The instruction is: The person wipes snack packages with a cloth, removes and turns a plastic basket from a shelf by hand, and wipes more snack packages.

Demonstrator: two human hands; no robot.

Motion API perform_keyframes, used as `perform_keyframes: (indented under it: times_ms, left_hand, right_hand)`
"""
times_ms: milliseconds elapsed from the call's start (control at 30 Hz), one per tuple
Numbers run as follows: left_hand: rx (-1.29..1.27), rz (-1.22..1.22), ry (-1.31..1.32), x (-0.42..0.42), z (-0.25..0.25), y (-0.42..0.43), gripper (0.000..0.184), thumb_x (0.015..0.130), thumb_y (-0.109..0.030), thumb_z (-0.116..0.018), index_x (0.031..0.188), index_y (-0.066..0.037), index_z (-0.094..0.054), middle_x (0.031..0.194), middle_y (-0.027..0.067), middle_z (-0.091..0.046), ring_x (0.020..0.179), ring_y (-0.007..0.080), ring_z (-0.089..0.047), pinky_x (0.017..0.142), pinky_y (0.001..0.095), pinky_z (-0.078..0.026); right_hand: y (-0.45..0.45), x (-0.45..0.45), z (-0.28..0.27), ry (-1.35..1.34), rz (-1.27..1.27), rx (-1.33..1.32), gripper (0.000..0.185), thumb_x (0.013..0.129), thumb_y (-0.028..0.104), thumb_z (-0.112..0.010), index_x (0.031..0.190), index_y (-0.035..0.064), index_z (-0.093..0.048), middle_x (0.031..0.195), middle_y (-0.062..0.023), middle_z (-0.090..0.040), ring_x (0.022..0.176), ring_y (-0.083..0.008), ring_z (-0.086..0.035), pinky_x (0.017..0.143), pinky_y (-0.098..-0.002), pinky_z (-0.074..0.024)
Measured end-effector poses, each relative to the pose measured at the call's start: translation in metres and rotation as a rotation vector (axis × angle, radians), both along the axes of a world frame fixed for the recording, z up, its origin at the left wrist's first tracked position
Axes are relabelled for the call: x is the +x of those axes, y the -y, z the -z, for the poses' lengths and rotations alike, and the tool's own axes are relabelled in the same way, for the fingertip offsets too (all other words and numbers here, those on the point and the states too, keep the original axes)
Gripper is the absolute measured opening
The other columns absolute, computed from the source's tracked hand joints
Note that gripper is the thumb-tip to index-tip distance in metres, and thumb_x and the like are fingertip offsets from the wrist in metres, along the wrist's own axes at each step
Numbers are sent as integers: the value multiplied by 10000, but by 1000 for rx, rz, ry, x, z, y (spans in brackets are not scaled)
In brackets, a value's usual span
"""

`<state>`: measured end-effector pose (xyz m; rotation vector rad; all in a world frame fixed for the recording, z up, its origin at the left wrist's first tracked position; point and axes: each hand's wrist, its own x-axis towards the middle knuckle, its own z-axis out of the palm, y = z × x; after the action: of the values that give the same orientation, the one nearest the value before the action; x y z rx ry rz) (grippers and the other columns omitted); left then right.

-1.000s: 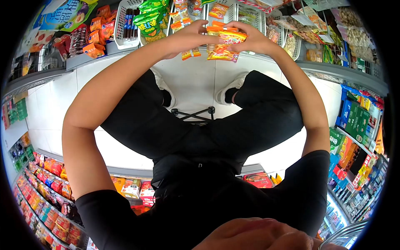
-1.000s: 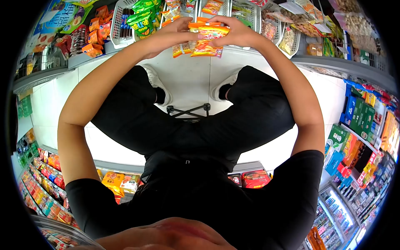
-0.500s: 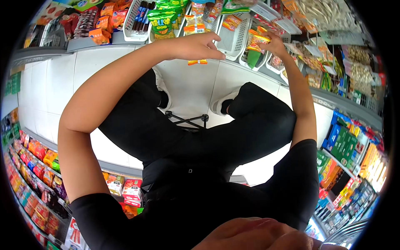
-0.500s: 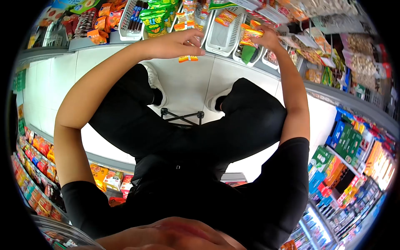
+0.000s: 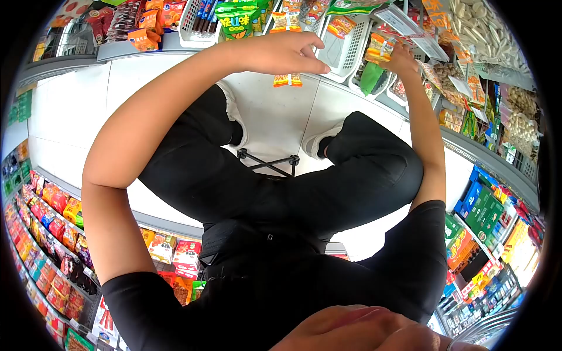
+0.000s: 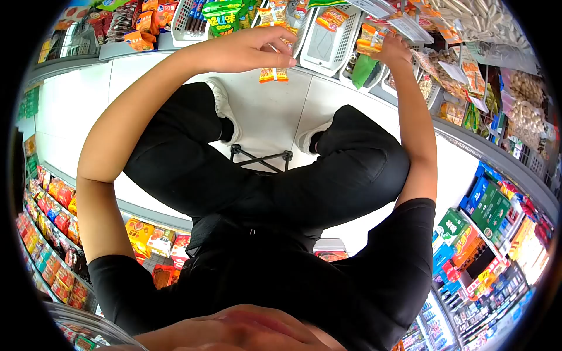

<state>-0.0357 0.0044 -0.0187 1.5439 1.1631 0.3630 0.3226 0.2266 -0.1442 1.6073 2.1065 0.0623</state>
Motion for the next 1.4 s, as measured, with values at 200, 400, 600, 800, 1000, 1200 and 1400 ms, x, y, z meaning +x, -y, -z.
perform_keyframes:
  times_ms: [200,400,600,800,1000,1200,1400]
  left_hand:
    - [45,7,-4,-6,-1,3,703,984,-494,-663,1489,-47,-463,1277,142,-660,1157,253,-644,945,366,-519]
    - [0,4,-5,-9,-10,1,648,984,-527,-648,1409,-46,-557,1234,120,-679,1104,240,-657,905,364,-529]
    - [-10,12,3,-9,1,-5,633,994,-498,-652,1419,-37,-558,1250,119,-679,1149,237,-653,938,364,-535]
    - [6,-2,44,-16,14,-9,649,981,-527,-635,1390,-29,-564,1241,130,-681,1111,249,-650,933,364,-519]
    - [13,26,-30,-16,9,-20,556,1017,-471,-628,1416,-87,-575,1220,115,-701,1147,227,-660,954,354,-517]
    - [-153,31,-39,-4,30,-35,574,1026,-507,-586,1388,-62,-592,1244,107,-700,1148,215,-663,980,349,-506]
    - [-464,-48,75,28,29,-20,1209,903,-898,-154,1460,141,-418,1304,251,-650,1164,297,-670,1042,364,-500]
  right_hand:
    - [42,-51,10,-82,-386,240,740,750,328,-857,1390,141,-535,1333,-73,-582,1269,-273,-556,986,-490,-523]
    - [38,-80,47,-193,-574,263,501,758,283,-820,1204,137,-645,1147,-59,-644,1124,-249,-612,948,-462,-482]
    - [16,-92,93,-215,-547,264,285,788,277,-801,1042,160,-744,1062,-35,-674,1084,-228,-626,883,-424,-484]
    - [-7,-92,144,-148,-593,362,135,815,180,-711,938,173,-767,1043,-26,-693,1064,-216,-651,853,-429,-509]
    - [-6,-79,143,-440,-473,318,106,903,183,-644,951,123,-718,1012,-74,-692,955,-266,-695,737,-428,-565]
    - [54,-53,53,-1029,-264,236,141,900,149,-738,990,70,-662,939,-102,-715,800,-268,-736,665,-390,-565]
    - [127,-48,-26,-1466,-118,-107,91,934,83,-731,1007,35,-705,1010,-45,-725,853,-107,-706,669,-258,-565]
